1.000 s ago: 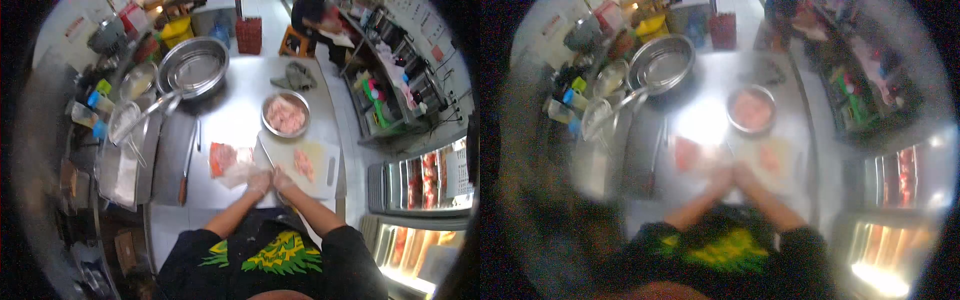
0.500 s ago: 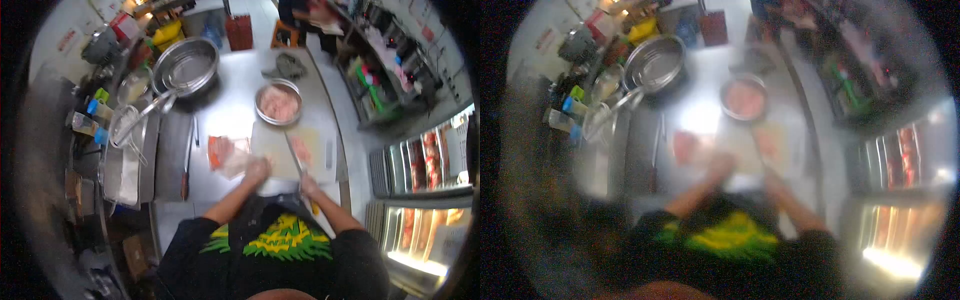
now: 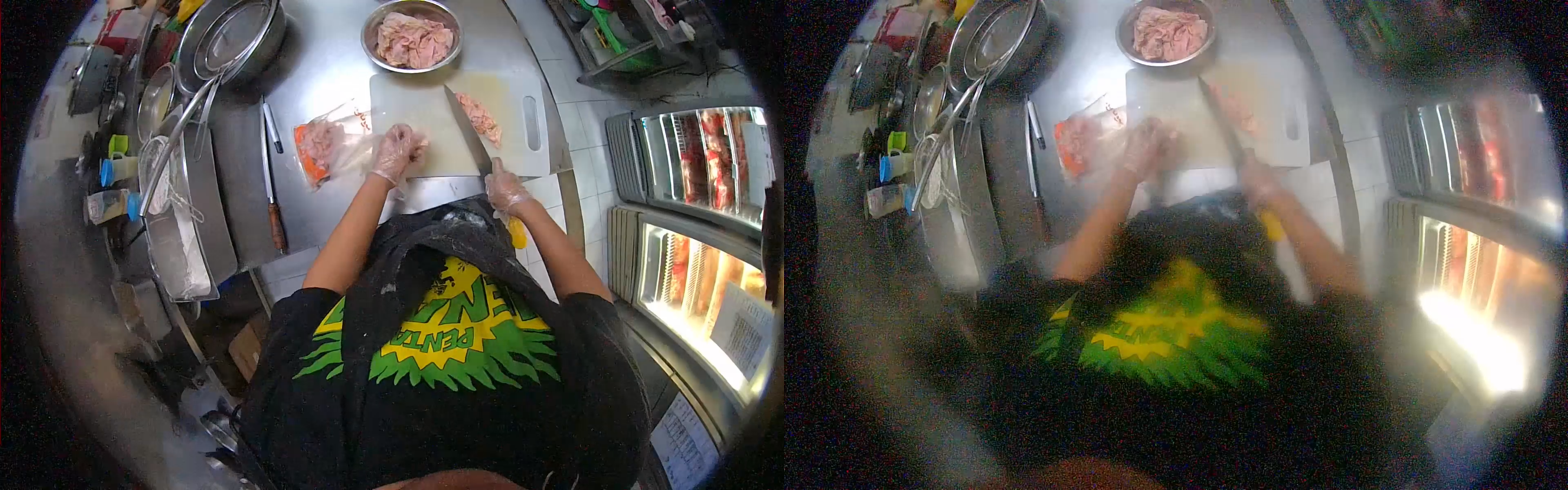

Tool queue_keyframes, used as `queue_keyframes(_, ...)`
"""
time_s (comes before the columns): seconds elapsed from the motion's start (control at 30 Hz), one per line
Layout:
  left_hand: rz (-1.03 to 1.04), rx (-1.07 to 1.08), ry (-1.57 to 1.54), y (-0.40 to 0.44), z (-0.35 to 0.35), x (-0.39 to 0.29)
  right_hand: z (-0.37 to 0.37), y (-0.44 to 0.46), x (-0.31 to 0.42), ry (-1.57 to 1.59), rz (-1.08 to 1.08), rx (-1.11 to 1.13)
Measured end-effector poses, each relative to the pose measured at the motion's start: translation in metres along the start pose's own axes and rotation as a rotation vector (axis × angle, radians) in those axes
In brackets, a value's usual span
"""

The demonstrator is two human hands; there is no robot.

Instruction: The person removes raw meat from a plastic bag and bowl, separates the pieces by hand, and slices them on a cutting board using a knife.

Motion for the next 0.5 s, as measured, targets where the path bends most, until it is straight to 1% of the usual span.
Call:
queue_keyframes(0.03,-0.002,0.007,0.001,0.003,0.003,0.004,0.0,-0.003,-0.001,0.032,-0.006,0.023)
queue_keyframes(0.1,0.143,0.06,-0.258,0.017,0.016,0.0,-0.01,-0.017,0.005,0.018,-0.011,-0.007)
queue_keyframes(0.13,0.141,0.065,-0.259,0.024,0.017,0.006,-0.015,-0.021,0.008,0.002,-0.024,-0.039)
queue_keyframes(0.17,0.147,0.14,-0.089,0.029,0.022,0.01,-0.017,-0.023,0.008,0.004,-0.019,-0.039)
queue_keyframes(0.2,0.151,0.213,0.08,0.034,0.026,0.019,-0.018,-0.026,0.012,-0.074,-0.083,-0.061)
queue_keyframes(0.23,0.146,0.215,0.078,0.038,0.025,0.035,-0.016,-0.026,0.014,-0.112,-0.114,-0.071)
queue_keyframes(0.27,0.277,0.152,0.461,0.047,0.013,0.048,-0.014,-0.027,0.015,-0.15,-0.146,-0.081)
queue_keyframes(0.3,0.41,0.084,0.845,0.05,0.009,0.037,-0.011,-0.022,0.011,-0.019,-0.105,-0.052)
queue_keyframes(0.33,0.416,0.09,0.847,0.052,0.01,0.039,-0.009,-0.016,0.006,0.115,-0.062,-0.023)
queue_keyframes(0.37,0.445,0.026,0.886,0.044,0.009,0.031,-0.007,-0.015,0.012,0.05,-0.082,-0.014)
queue_keyframes(0.4,0.465,-0.038,0.924,0.032,0.006,0.024,-0.002,-0.016,0.016,0.051,-0.076,-0.003)
queue_keyframes(0.43,0.455,-0.036,0.926,0.027,0.006,0.024,0.005,-0.016,0.023,-0.037,-0.092,0.006)
queue_keyframes(0.47,0.483,-0.083,0.95,0.023,0.004,0.017,0.009,-0.016,0.03,-0.126,-0.112,0.009)
queue_keyframes(0.5,0.513,-0.133,0.972,0.02,0.001,0.009,0.021,-0.013,0.031,-0.127,-0.142,-0.006)
Point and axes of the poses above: each hand's wrist, its own y-axis towards the middle knuckle, its own z-axis out of the palm, x = y × z, the point moved 9 cm from there along y, towards the middle knuckle, and after that the axes turned 13 degrees about z, right-handed, at the moved point
